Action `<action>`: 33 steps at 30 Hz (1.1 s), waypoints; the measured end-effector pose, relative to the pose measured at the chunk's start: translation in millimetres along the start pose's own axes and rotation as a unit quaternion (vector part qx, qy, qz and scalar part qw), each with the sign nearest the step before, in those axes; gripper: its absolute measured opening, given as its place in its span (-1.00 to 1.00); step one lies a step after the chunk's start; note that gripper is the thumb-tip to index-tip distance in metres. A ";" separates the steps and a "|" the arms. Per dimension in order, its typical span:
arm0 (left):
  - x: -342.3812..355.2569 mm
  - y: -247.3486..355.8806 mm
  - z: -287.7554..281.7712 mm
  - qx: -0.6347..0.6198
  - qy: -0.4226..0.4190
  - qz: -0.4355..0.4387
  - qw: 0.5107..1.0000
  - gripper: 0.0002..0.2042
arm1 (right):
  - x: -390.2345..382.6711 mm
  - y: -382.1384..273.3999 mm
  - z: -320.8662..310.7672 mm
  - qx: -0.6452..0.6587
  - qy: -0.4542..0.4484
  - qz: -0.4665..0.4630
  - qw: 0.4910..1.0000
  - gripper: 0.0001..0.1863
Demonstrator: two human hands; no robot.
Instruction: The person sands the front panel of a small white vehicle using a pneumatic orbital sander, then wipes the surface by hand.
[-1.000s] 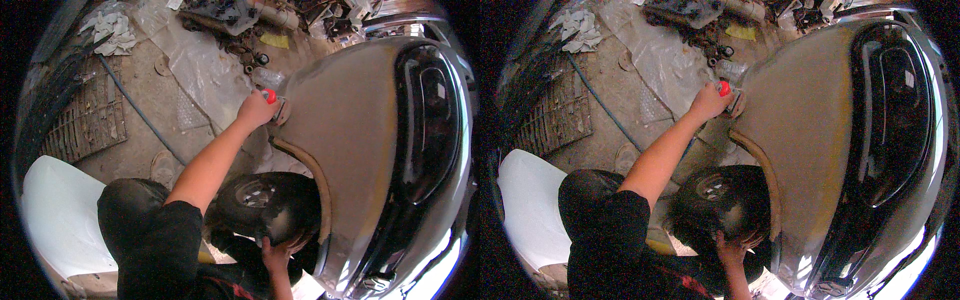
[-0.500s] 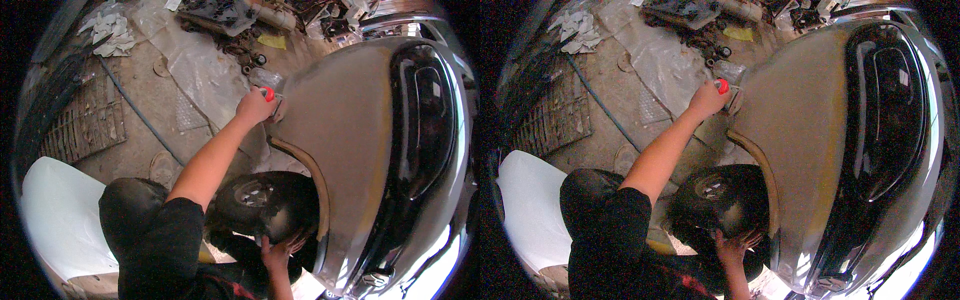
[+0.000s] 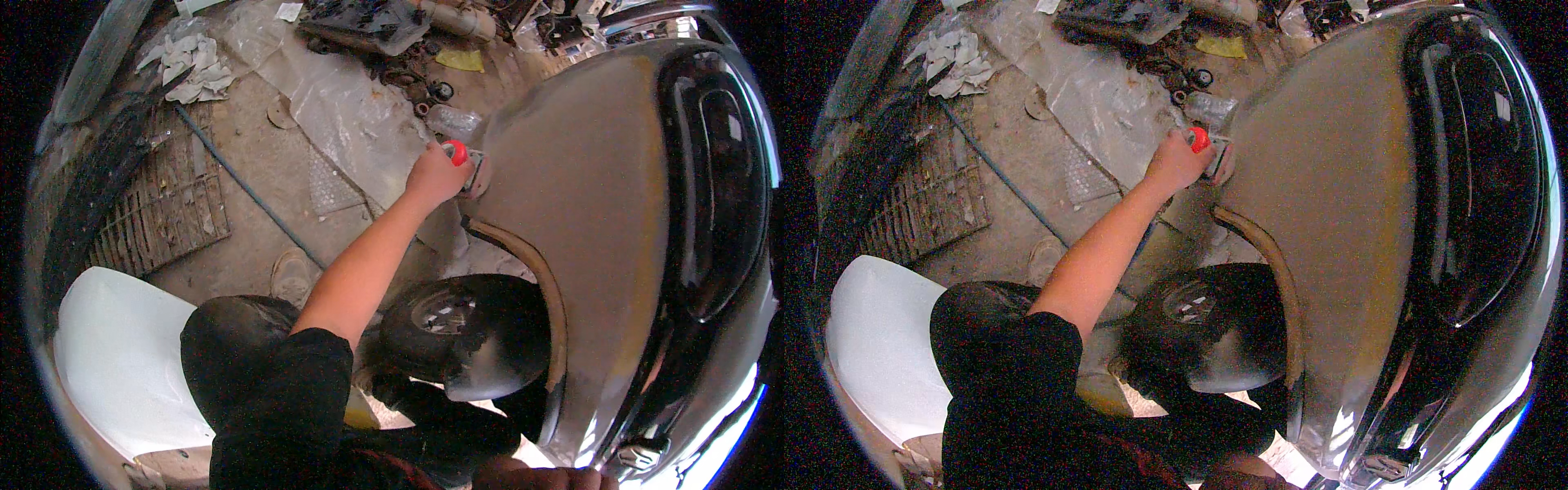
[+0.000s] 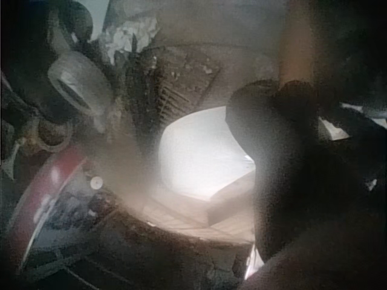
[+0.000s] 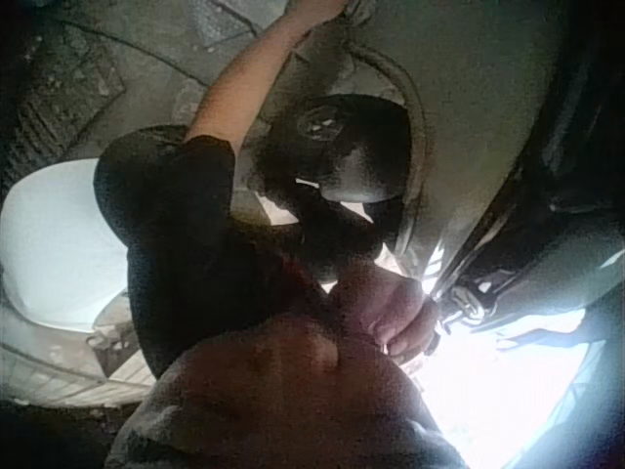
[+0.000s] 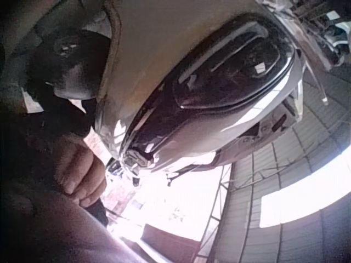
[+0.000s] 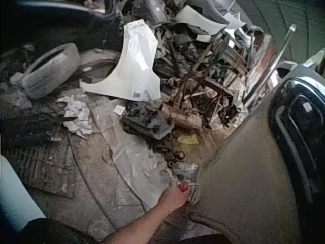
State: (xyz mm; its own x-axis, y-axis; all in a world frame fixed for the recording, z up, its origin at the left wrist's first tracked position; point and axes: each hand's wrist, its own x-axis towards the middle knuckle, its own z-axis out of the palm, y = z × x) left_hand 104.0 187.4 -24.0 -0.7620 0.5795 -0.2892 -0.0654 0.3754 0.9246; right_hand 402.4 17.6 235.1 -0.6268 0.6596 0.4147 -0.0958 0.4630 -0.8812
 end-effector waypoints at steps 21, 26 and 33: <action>-5.1 -4.0 0.9 -0.017 0.001 0.026 1.000 -0.25 | -5.7 4.6 -7.6 -0.033 0.036 -0.028 0.998 -0.74; 6.8 2.9 -10.8 -0.010 -0.032 0.001 0.999 -0.22 | -6.0 2.4 -9.7 -0.041 0.040 -0.030 0.998 -0.76; 1.3 -2.0 -5.5 -0.004 0.001 0.024 1.000 -0.32 | -6.6 0.6 -12.7 -0.058 0.049 -0.036 0.996 -0.79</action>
State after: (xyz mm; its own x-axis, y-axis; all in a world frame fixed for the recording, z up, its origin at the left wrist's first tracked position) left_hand 99.6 183.4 -24.8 -0.7658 0.5949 -0.2442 -0.0341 0.3417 0.9392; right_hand 416.4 21.1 234.7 -0.5419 0.6749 0.5008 -0.0438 0.5724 -0.8188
